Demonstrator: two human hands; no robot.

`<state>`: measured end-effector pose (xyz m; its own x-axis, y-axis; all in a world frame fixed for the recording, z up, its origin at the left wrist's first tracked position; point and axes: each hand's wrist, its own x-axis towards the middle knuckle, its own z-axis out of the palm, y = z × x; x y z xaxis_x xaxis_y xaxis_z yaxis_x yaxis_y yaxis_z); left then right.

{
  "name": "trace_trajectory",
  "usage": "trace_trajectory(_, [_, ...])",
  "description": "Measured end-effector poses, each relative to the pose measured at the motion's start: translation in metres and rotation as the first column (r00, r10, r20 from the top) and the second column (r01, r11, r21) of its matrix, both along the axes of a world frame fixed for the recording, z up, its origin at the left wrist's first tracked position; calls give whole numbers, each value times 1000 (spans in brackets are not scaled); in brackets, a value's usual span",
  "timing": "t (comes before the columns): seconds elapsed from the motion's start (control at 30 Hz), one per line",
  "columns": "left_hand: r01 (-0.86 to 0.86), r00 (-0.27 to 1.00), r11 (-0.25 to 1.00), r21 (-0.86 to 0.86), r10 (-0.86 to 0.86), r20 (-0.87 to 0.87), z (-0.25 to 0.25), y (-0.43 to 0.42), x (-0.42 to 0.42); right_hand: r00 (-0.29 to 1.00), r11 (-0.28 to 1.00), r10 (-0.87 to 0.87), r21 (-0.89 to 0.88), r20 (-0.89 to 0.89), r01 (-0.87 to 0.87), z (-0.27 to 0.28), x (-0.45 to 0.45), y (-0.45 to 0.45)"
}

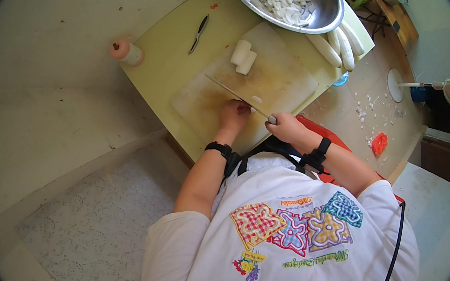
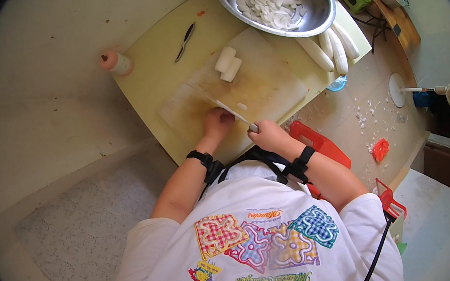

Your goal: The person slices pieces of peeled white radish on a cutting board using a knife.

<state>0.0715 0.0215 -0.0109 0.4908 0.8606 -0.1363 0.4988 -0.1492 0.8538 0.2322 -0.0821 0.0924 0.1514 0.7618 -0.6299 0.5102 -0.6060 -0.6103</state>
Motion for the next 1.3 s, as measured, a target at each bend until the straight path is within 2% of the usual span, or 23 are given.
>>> trace_trajectory(0.17, [3, 1000, 996, -89, -1, 18, -11, 1, -2, 998, 1000, -27, -12, -51, 26, 10, 2, -4])
trace_trajectory(0.4, [21, 1000, 999, -45, -21, -6, -10, 0, -2, 996, 993, -83, -84, -25, 81, 26, 6, -18])
trace_trajectory(0.6, [-7, 1000, 998, -58, 9, 26, -10, -2, 2, 1000, 999, -28, 29, -7, 28, 11, 8, -22])
trace_trajectory(0.7, [-3, 999, 1000, -29, 5, 51, -6, -1, -2, 1000, 999, -30, -39, -6, 29, 21, 5, -11])
trace_trajectory(0.8, [3, 998, 997, -75, 2, 69, 0, 1, -2, 1000, 999, -4, -41, -13, 3, 2, 3, -7])
trace_trajectory(0.9, [15, 1000, 1000, -14, -14, 26, 0, 2, -2, 999, 997, -27, -68, -27, 25, -1, 1, -4])
trace_trajectory(1.3, [-5, 995, 999, -51, 10, 97, -15, -1, -2, 998, 998, -47, -30, -33, 47, -7, -2, -1])
